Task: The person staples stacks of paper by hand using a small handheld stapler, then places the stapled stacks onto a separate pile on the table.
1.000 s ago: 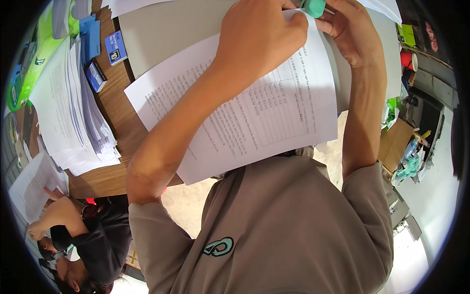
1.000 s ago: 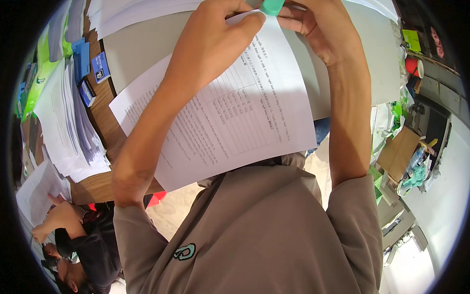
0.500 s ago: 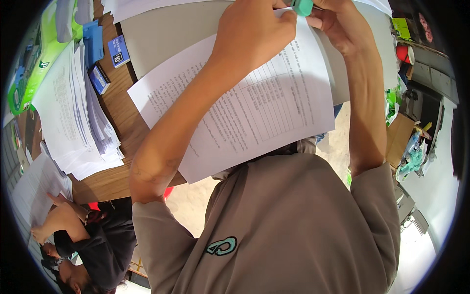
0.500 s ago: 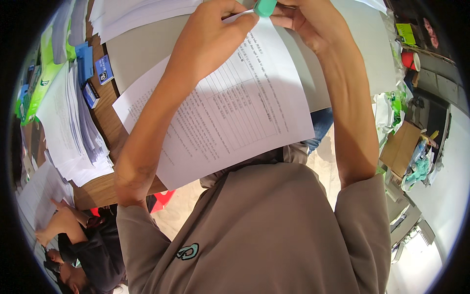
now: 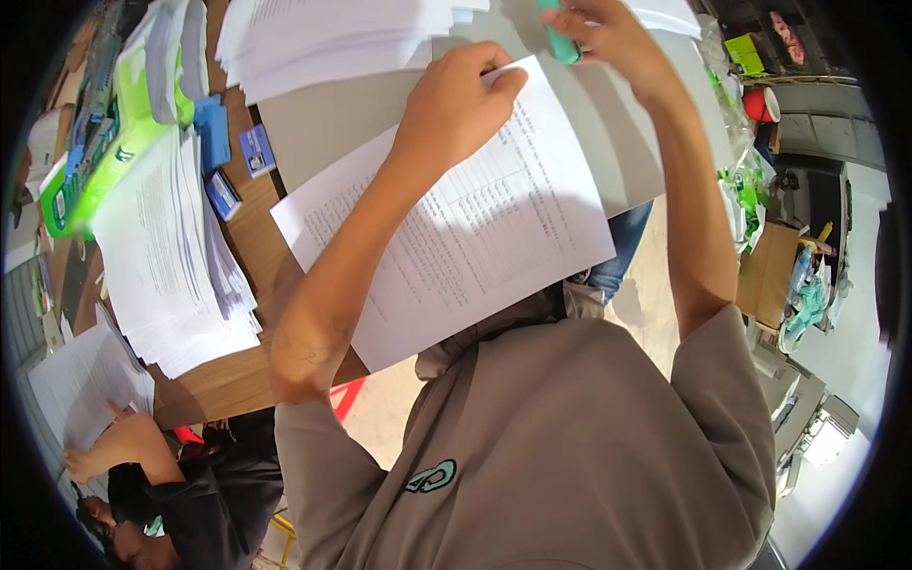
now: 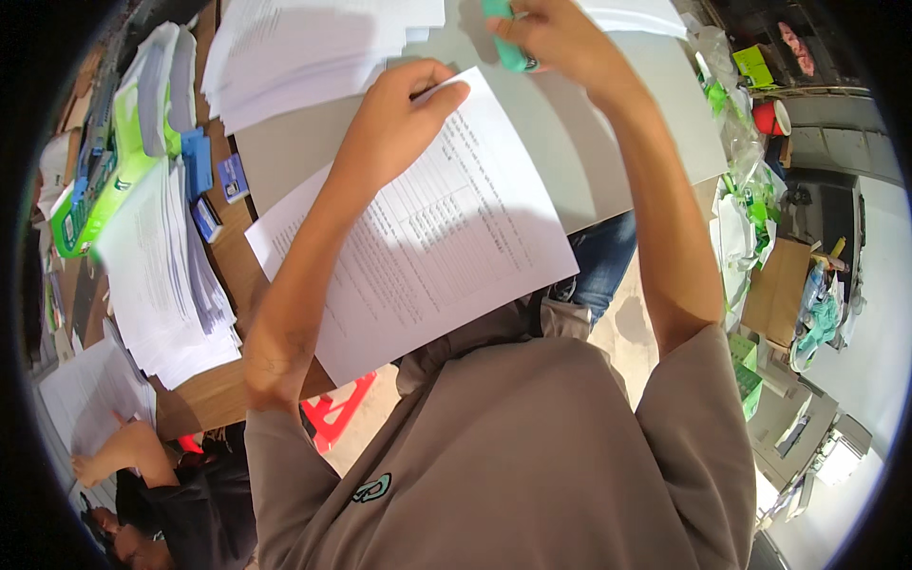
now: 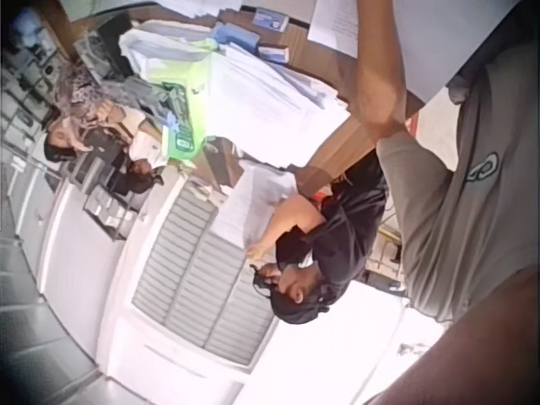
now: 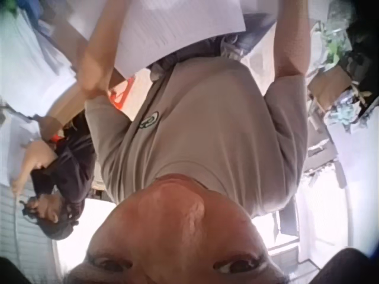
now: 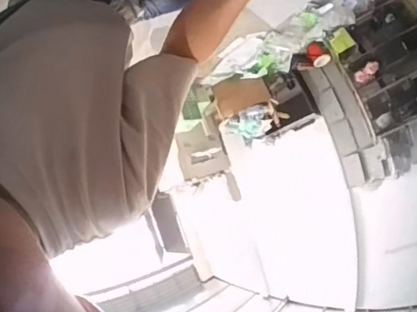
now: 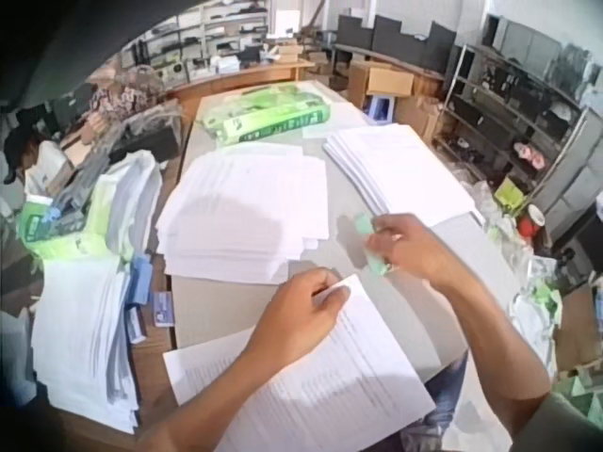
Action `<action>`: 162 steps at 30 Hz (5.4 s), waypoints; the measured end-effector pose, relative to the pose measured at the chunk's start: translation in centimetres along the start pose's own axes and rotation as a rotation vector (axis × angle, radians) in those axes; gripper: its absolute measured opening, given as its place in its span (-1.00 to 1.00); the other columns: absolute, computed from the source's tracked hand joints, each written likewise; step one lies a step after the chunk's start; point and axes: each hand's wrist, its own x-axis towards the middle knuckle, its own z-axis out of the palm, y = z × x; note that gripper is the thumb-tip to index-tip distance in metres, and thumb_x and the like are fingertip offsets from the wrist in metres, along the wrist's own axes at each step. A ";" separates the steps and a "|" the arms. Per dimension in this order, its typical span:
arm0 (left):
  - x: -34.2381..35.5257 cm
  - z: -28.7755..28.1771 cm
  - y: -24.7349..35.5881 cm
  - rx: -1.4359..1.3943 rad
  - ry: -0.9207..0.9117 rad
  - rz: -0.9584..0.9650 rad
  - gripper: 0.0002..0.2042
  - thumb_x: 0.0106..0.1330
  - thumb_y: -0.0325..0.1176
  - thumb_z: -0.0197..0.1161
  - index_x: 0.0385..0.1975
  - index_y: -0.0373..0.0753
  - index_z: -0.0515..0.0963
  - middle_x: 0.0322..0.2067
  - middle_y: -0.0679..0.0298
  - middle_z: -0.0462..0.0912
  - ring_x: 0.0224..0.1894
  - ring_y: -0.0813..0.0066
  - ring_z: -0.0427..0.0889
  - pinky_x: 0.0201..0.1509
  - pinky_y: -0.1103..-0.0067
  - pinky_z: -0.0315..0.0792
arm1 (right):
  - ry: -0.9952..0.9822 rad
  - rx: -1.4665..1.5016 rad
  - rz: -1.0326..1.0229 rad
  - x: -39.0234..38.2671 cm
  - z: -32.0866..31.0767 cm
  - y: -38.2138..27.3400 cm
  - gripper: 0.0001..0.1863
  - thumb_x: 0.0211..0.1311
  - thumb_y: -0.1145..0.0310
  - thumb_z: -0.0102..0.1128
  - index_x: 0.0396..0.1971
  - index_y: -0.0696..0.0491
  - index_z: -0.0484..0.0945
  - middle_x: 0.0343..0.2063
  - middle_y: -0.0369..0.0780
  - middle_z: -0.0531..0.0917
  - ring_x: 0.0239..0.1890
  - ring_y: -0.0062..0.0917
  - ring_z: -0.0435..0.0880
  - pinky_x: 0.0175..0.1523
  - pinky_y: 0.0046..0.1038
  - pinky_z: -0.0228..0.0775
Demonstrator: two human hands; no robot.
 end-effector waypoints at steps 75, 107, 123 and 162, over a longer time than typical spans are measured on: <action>-1.9 -3.2 -2.7 0.964 0.586 0.279 -0.56 0.25 -0.36 0.26 0.11 -0.40 0.45 0.08 0.08 0.47 0.17 0.08 0.43 0.22 0.23 0.33 | 0.008 -1.021 -0.995 9.4 8.3 -5.0 -0.44 0.19 0.13 0.30 0.06 0.23 0.48 0.05 0.00 0.52 0.08 -0.14 0.52 0.13 -0.24 0.45; -6.2 -7.7 3.4 -0.638 0.405 0.365 -0.59 0.32 -0.38 0.25 0.13 -0.31 0.36 0.22 0.12 0.41 0.27 0.28 0.40 0.26 0.39 0.32 | 0.069 0.166 -0.522 -8.5 -4.5 -5.7 -0.64 0.31 0.28 0.31 -0.10 0.30 0.61 -0.26 -0.25 0.71 -0.23 -0.62 0.59 -0.08 -0.48 0.47; -10.9 -2.3 6.5 -0.660 0.361 0.165 -0.58 0.45 -0.26 0.19 0.19 -0.37 0.41 0.08 0.21 0.57 0.11 0.46 0.50 0.20 0.48 0.37 | 0.026 0.117 -0.488 -12.0 1.2 -1.0 -0.77 0.34 0.38 0.22 -0.18 0.26 0.64 -0.44 -0.20 0.73 -0.38 -0.62 0.62 -0.24 -0.49 0.47; -12.3 -5.8 16.9 -0.462 0.483 0.559 -0.82 0.46 -0.39 0.15 -0.10 -0.38 0.48 -0.22 0.25 0.62 -0.15 0.62 0.55 0.00 0.60 0.41 | 0.238 0.496 -0.423 -15.6 5.2 5.0 -0.48 0.06 0.58 0.45 0.05 0.22 0.47 -0.05 -0.19 0.59 0.00 -0.49 0.56 0.16 -0.43 0.37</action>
